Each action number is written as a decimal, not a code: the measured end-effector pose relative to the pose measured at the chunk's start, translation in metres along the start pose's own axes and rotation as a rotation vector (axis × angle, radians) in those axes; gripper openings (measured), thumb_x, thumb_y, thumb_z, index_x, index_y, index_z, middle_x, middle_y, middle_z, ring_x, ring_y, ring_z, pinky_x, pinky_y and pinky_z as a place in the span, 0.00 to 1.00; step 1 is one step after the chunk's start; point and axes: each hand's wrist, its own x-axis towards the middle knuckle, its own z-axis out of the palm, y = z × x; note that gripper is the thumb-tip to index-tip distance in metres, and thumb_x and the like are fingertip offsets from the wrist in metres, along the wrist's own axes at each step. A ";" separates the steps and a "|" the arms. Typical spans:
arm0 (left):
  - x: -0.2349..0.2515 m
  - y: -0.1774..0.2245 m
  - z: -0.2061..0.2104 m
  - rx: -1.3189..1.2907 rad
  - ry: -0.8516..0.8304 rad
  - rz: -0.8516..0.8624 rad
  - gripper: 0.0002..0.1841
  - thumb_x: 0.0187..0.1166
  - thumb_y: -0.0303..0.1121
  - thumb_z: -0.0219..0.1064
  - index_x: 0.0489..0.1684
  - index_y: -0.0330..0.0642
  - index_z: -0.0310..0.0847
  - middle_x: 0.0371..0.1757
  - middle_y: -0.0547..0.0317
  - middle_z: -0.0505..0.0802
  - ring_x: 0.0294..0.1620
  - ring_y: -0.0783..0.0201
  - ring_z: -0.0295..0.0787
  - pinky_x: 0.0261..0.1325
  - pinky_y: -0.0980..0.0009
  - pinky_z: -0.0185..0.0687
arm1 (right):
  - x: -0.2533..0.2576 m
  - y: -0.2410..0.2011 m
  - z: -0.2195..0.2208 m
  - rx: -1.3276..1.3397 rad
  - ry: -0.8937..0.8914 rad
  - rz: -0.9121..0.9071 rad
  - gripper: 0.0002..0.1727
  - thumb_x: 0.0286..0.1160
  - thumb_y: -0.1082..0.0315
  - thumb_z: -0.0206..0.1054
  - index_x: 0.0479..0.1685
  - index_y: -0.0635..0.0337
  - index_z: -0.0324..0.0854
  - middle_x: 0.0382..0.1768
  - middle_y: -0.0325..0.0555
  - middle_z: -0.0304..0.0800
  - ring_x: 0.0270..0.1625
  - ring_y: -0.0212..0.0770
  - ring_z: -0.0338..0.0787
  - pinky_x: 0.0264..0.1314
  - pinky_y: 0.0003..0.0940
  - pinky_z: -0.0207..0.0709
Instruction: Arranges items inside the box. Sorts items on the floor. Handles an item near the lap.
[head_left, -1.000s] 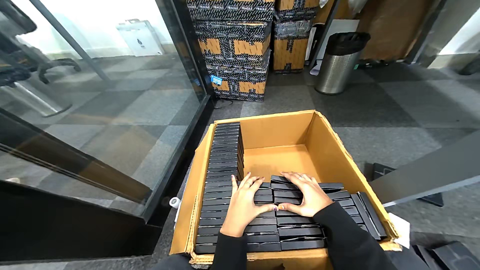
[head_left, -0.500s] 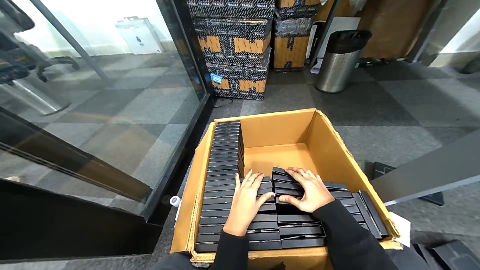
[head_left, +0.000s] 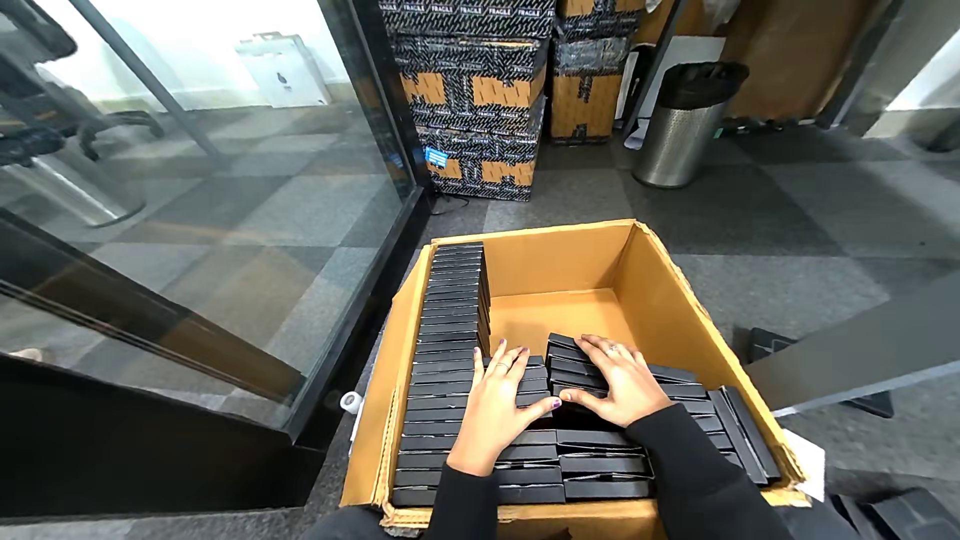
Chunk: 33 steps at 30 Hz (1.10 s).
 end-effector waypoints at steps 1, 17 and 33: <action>0.000 0.001 0.000 0.002 0.001 0.003 0.44 0.66 0.62 0.76 0.75 0.35 0.80 0.79 0.46 0.83 0.90 0.44 0.63 0.90 0.32 0.35 | -0.001 -0.001 -0.001 -0.009 -0.008 -0.004 0.51 0.61 0.33 0.76 0.81 0.61 0.74 0.82 0.57 0.74 0.85 0.61 0.71 0.84 0.70 0.54; 0.002 0.006 0.000 0.053 0.016 0.015 0.38 0.71 0.55 0.75 0.75 0.34 0.80 0.77 0.44 0.84 0.88 0.41 0.67 0.89 0.29 0.39 | 0.000 0.002 0.001 0.046 0.012 -0.014 0.46 0.62 0.37 0.78 0.79 0.58 0.78 0.82 0.58 0.75 0.86 0.62 0.69 0.85 0.72 0.52; 0.002 0.002 0.005 0.031 0.054 0.050 0.29 0.78 0.50 0.70 0.73 0.40 0.83 0.77 0.42 0.84 0.88 0.39 0.66 0.89 0.31 0.43 | 0.003 -0.011 -0.011 -0.119 -0.210 0.095 0.62 0.51 0.41 0.86 0.92 0.53 0.59 0.91 0.51 0.60 0.92 0.57 0.57 0.90 0.69 0.39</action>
